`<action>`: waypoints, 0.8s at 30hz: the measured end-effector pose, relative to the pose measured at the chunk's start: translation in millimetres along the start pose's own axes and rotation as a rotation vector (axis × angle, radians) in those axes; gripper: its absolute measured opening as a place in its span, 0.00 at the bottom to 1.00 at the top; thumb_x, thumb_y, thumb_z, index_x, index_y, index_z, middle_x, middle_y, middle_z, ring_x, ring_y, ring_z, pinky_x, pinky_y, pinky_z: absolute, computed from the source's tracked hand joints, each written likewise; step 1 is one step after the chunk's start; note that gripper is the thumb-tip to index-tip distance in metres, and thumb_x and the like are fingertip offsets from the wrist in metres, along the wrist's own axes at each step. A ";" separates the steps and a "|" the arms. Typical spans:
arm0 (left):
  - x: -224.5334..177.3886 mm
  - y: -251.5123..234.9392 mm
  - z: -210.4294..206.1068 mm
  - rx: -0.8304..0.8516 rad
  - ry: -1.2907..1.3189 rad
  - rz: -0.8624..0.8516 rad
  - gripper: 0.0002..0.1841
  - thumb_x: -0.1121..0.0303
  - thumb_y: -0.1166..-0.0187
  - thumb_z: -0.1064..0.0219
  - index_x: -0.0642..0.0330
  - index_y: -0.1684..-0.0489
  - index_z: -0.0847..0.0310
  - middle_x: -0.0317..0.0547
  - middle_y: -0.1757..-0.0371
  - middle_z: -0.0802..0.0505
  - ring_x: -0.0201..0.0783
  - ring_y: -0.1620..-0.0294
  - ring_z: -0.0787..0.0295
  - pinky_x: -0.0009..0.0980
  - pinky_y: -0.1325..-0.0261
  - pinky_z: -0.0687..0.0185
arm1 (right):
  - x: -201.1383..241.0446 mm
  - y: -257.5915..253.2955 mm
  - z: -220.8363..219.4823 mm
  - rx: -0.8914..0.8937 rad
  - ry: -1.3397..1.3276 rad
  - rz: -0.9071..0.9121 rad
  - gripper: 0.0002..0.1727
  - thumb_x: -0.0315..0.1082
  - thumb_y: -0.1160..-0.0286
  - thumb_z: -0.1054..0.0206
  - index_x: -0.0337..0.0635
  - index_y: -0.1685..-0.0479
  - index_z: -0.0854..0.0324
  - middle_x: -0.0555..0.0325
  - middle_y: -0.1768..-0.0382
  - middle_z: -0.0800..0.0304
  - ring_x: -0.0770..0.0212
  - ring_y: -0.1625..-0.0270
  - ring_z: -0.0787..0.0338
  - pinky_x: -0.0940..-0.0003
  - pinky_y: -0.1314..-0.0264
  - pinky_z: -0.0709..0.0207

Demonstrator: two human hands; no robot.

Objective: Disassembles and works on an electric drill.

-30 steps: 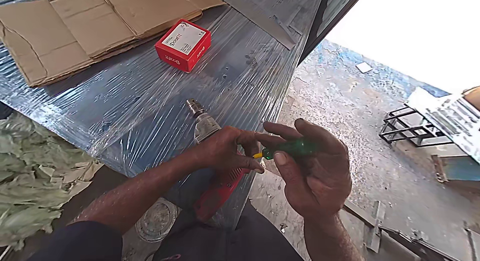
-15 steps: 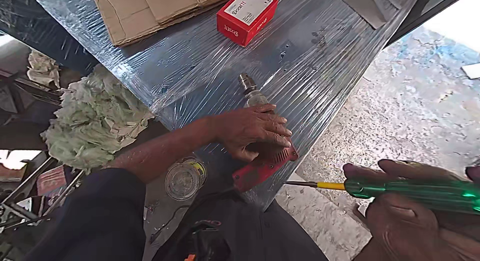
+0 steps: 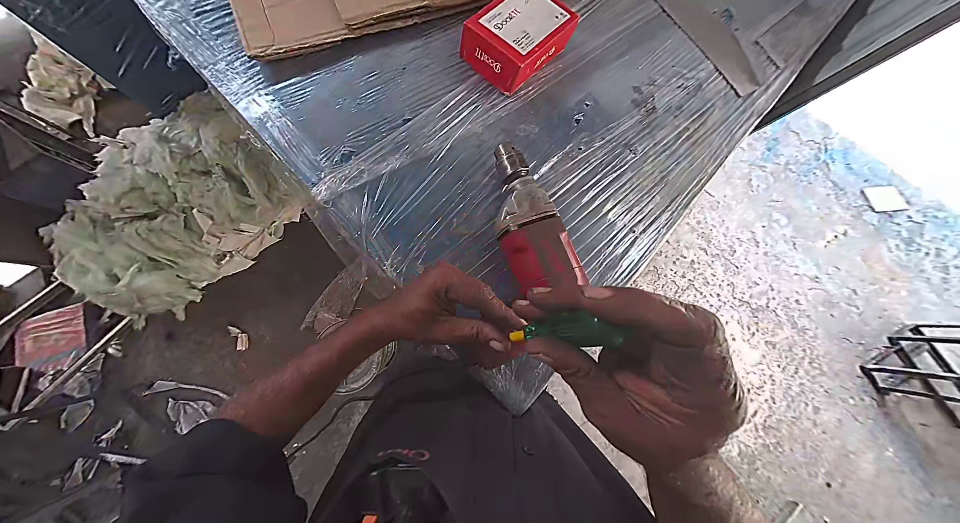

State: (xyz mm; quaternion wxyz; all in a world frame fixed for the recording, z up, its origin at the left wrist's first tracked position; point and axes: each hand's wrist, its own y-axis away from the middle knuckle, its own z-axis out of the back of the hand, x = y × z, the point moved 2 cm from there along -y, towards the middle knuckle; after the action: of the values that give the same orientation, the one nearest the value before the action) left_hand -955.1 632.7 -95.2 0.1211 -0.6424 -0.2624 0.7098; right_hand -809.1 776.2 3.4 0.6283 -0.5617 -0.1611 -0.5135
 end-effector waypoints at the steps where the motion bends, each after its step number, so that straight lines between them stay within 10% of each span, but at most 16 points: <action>1: 2.0 3.0 -1.0 -0.005 0.006 -0.001 0.08 0.74 0.24 0.25 0.67 0.52 0.08 0.44 0.52 0.03 0.27 0.48 0.07 0.28 0.40 0.11 | -0.5 -0.2 -1.8 0.009 -0.001 0.001 0.24 0.29 0.30 0.20 0.43 0.36 0.21 0.51 0.47 0.04 0.51 0.47 0.02 0.57 0.42 0.03; 24: 16.2 20.6 -7.1 -0.096 0.125 -0.044 0.07 0.74 0.23 0.26 0.66 0.52 0.10 0.40 0.53 0.05 0.25 0.48 0.10 0.25 0.42 0.13 | -10.7 -12.5 -12.1 0.282 -0.135 0.037 0.19 0.26 0.21 0.30 0.40 0.32 0.23 0.47 0.40 0.06 0.49 0.39 0.05 0.54 0.35 0.07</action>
State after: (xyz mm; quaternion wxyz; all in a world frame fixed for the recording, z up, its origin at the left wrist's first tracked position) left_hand -947.2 625.4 -120.1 0.1218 -0.6847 -0.3022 0.6519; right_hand -828.5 772.6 -2.0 0.6981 -0.5039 -0.2634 -0.4352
